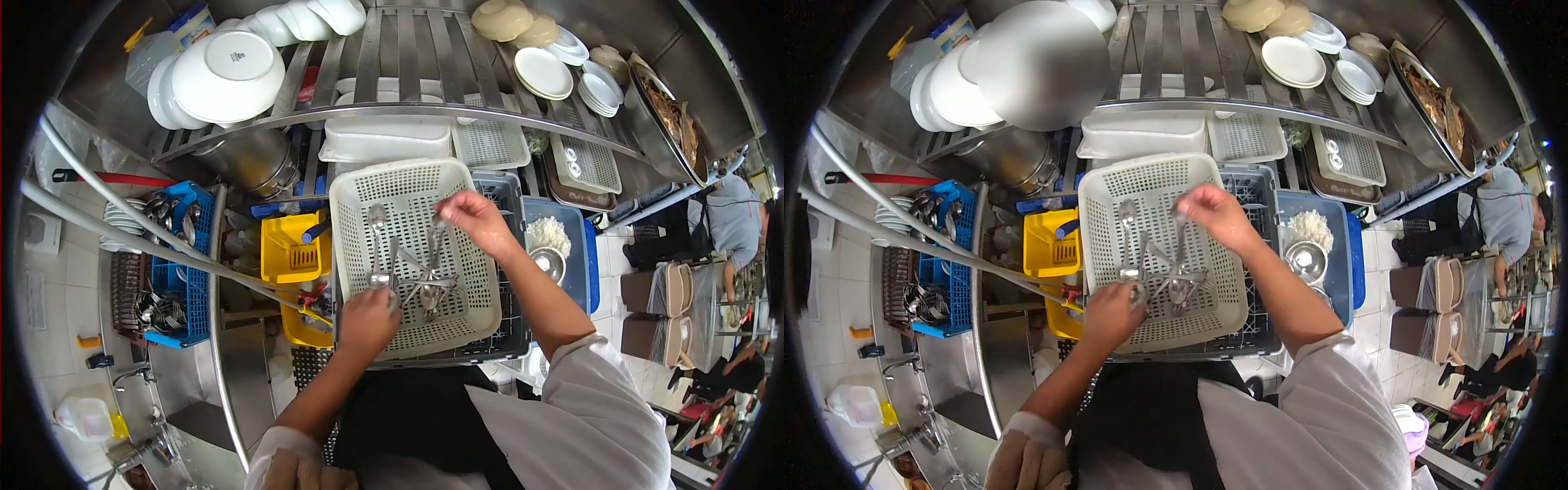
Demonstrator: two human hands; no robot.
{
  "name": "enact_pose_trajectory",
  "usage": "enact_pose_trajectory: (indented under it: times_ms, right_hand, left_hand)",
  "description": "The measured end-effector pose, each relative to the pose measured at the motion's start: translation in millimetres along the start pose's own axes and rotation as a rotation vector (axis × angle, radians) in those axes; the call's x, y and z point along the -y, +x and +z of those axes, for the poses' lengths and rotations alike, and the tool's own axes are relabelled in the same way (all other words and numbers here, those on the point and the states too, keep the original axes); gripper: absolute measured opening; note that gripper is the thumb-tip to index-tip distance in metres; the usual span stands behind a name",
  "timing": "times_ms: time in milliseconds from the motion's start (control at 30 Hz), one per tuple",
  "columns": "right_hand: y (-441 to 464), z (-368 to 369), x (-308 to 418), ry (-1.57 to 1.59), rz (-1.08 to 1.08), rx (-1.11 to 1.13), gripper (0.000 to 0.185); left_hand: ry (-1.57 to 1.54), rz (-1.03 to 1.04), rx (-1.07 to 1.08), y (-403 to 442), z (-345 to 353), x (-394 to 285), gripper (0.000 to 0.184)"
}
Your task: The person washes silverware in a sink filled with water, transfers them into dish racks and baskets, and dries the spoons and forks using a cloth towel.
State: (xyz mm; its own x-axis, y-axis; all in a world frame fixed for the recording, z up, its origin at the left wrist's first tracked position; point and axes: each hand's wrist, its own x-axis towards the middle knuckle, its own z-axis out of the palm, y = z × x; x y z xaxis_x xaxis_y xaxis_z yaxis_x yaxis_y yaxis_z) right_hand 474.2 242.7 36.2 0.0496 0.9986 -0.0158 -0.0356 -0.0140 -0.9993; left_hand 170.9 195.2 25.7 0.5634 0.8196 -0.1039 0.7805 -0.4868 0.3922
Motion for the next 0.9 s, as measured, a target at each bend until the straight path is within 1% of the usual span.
enact_pose_trajectory:
  times_ms: [33,67,100,133,167,200,267,300,367,400,467,500,567,600,667,700,733,767,800,833,867,900]
  right_hand:
    - [5,3,-6,0.0,-0.005,0.004,0.02]
    - [12,7,-14,0.117,0.039,0.017,0.019]
    - [18,11,-18,0.234,0.085,0.029,0.021]
    - [17,22,-8,-0.061,0.214,0.069,0.025]
    - [17,27,-20,-0.416,0.107,0.226,0.026]
    - [17,31,-32,-0.769,-0.009,0.378,0.029]
    - [-1,42,2,-1.002,0.159,0.713,0.037]
    - [-5,45,0,-0.995,0.159,0.711,0.037]
    - [-12,47,-3,-1.265,0.246,1.17,0.039]
    - [-18,45,-15,-1.262,0.244,1.174,0.039]
    - [-29,36,-51,-1.332,-0.182,0.931,0.038]
    - [-29,36,-54,-1.331,-0.187,0.935,0.038]
    - [-30,39,-56,-1.484,-0.273,0.938,0.033]
    - [-29,38,-55,-1.483,-0.28,0.938,0.033]
    - [-23,35,-45,-1.375,-0.158,0.906,0.028]
    - [-16,36,-31,-1.376,-0.162,0.906,0.028]
    - [-6,37,-12,-1.326,0.021,0.908,0.027]
    - [3,38,-1,-1.273,0.2,0.907,0.025]
    - [11,35,-1,-1.277,0.198,0.91,0.025]
    - [17,31,-3,-1.128,0.166,0.776,0.027]
    - [23,27,-4,-0.978,0.133,0.642,0.028]
    - [28,26,2,-0.999,0.081,0.565,0.031]
  left_hand:
    - [0.182,-0.01,0.12,11,19,-8,0.058]
    - [0.184,-0.008,0.114,20,39,-10,0.058]
    - [0.186,-0.084,0.113,28,59,-12,0.058]
    - [0.187,-0.163,0.116,32,70,-13,0.057]
    - [0.23,-0.174,0.047,33,81,-12,0.051]
    - [0.236,-0.176,0.047,33,83,-10,0.051]
    - [0.113,-0.211,0.112,33,82,-1,0.044]
    - [0.118,-0.21,0.117,32,71,3,0.044]
    - [0.053,-0.114,0.181,32,26,8,0.033]
    - [0.054,-0.118,0.183,31,2,9,0.033]
    - [-0.109,-0.033,-0.041,28,-44,12,0.02]
    - [-0.108,-0.038,-0.043,28,-59,17,0.02]
    - [-0.606,-0.27,-0.163,24,-80,31,0.011]
    - [-0.602,-0.272,-0.167,23,-81,43,0.011]
    - [-1.122,-0.177,-0.516,24,-76,65,0.01]
    - [-1.568,-0.147,-0.599,27,-76,65,0.006]
    - [-1.568,-0.147,-0.605,30,-82,56,0.006]
    - [-1.865,-0.231,-0.614,33,-88,48,0.006]
    - [-2.162,-0.316,-0.612,33,-93,43,0.008]
    - [-2.256,-0.242,-0.522,36,-74,59,0.011]
    - [-2.258,-0.237,-0.526,40,-50,69,0.011]
    - [-2.249,-0.423,-0.556,46,-29,70,0.013]
